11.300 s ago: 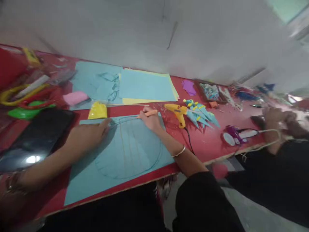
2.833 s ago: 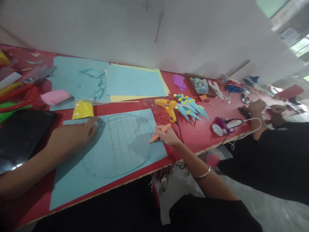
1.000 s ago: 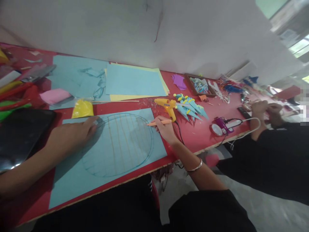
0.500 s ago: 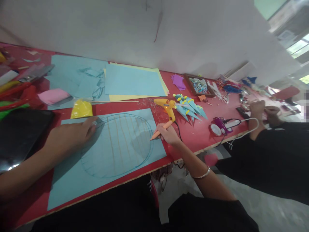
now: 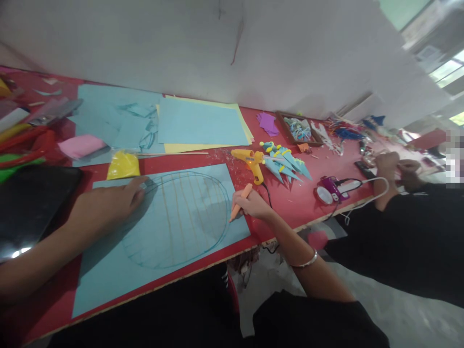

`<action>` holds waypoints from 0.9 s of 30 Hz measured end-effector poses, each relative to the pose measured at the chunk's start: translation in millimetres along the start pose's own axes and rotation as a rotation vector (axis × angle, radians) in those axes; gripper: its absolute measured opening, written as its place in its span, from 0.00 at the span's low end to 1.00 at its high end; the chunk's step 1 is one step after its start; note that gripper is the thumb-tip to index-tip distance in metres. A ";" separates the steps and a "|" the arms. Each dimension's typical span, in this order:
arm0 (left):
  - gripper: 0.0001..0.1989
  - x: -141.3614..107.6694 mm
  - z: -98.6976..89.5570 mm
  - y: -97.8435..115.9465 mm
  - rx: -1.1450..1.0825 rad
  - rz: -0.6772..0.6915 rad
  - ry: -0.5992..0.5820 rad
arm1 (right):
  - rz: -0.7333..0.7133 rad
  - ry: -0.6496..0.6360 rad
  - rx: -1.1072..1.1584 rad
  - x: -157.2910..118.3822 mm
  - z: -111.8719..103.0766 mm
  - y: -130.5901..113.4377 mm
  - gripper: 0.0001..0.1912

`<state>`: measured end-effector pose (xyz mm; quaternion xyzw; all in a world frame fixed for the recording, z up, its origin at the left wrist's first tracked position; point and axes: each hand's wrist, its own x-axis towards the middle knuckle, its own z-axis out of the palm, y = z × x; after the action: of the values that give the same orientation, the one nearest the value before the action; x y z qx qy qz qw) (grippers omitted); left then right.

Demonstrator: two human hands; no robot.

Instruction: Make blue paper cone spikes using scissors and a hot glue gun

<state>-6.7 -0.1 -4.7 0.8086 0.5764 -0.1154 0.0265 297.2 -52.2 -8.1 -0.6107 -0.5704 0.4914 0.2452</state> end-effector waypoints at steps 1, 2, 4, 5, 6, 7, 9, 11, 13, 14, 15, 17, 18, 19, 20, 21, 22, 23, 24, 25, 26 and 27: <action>0.25 0.1 -0.4 0.2 -0.002 -0.003 -0.004 | 0.006 -0.015 -0.003 0.5 -0.2 0.2 0.11; 0.25 0.1 -0.9 0.5 -0.010 -0.001 -0.008 | 0.013 -0.029 -0.004 1.0 -0.4 0.5 0.11; 0.25 0.1 -1.5 1.1 -0.031 -0.003 -0.011 | 0.021 -0.042 -0.002 2.0 -0.7 1.2 0.11; 0.25 0.1 -1.5 1.3 -0.039 0.000 -0.006 | 0.021 -0.045 0.000 2.5 -0.9 1.6 0.11; 0.25 0.1 -1.1 1.3 -0.040 0.002 0.005 | 0.020 -0.052 0.001 2.8 -1.3 1.9 0.12; 0.24 0.2 -0.3 1.1 -0.033 0.004 0.014 | 0.019 -0.061 0.003 2.9 -1.8 2.1 0.12; 0.24 0.8 1.9 -0.1 -0.005 0.007 0.033 | 0.014 -0.079 0.017 2.7 -3.0 1.9 0.13; 0.25 1.8 4.2 -1.5 0.016 0.014 0.058 | -0.012 -0.065 0.059 1.9 -3.3 0.1 0.14; 0.25 2.3 5.5 -1.9 0.035 0.039 0.103 | -0.064 -0.020 0.108 0.8 -1.5 -4.7 0.15; 0.25 2.0 5.6 -1.3 0.044 0.064 0.131 | -0.095 0.005 0.122 0.2 0.7 -8.7 0.16; 0.24 1.0 5.2 0.0 0.049 0.096 0.152 | -0.127 0.029 0.131 -0.5 3.9 -13.9 0.17; 0.23 -3.3 2.9 5.1 0.031 0.166 0.174 | -0.204 0.059 0.154 -1.8 12.5 -27.8 0.16; 0.21 -6.8 0.7 8.6 -0.002 0.209 0.182 | -0.255 0.066 0.184 -2.6 17.6 -36.2 0.16; 0.20 -11.1 -2.2 12.4 -0.053 0.252 0.192 | -0.320 0.061 0.231 -3.5 22.9 -45.3 0.15; 0.18 -16.1 -5.9 16.5 -0.125 0.309 0.210 | -0.404 0.057 0.282 -4.6 28.0 -54.7 0.15; 0.17 -21.6 -10.4 20.3 -0.212 0.363 0.230 | -0.499 0.044 0.332 -5.8 32.8 -64.3 0.14; 0.17 -27.3 -15.6 23.9 -0.313 0.414 0.240 | -0.573 0.022 0.366 -7.3 37.0 -73.6 0.13; 0.16 -33.0 -21.3 26.8 -0.411 0.438 0.229 | -0.626 -0.001 0.385 -8.9 40.5 -82.3 0.12; 0.16 -38.4 -27.4 29.1 -0.499 0.450 0.218 | -0.676 -0.031 0.403 -10.4 43.3 -90.0 0.11; 0.16 -43.4 -33.5 30.7 -0.571 0.458 0.205 | -0.717 -0.049 0.418 -11.8 45.3 -96.6 0.11; 0.16 -47.9 -39.2 31.4 -0.623 0.463 0.201 | -0.745 -0.063 0.422 -12.9 46.7 -102.1 0.11; 0.16 -51.7 -44.2 31.5 -0.661 0.468 0.207 | -0.770 -0.074 0.418 -13.7 47.4 -106.4 0.11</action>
<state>13.8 -50.7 46.7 0.8730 0.3826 0.1668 0.2522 208.8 -53.0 69.0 -0.2729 -0.6530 0.4908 0.5082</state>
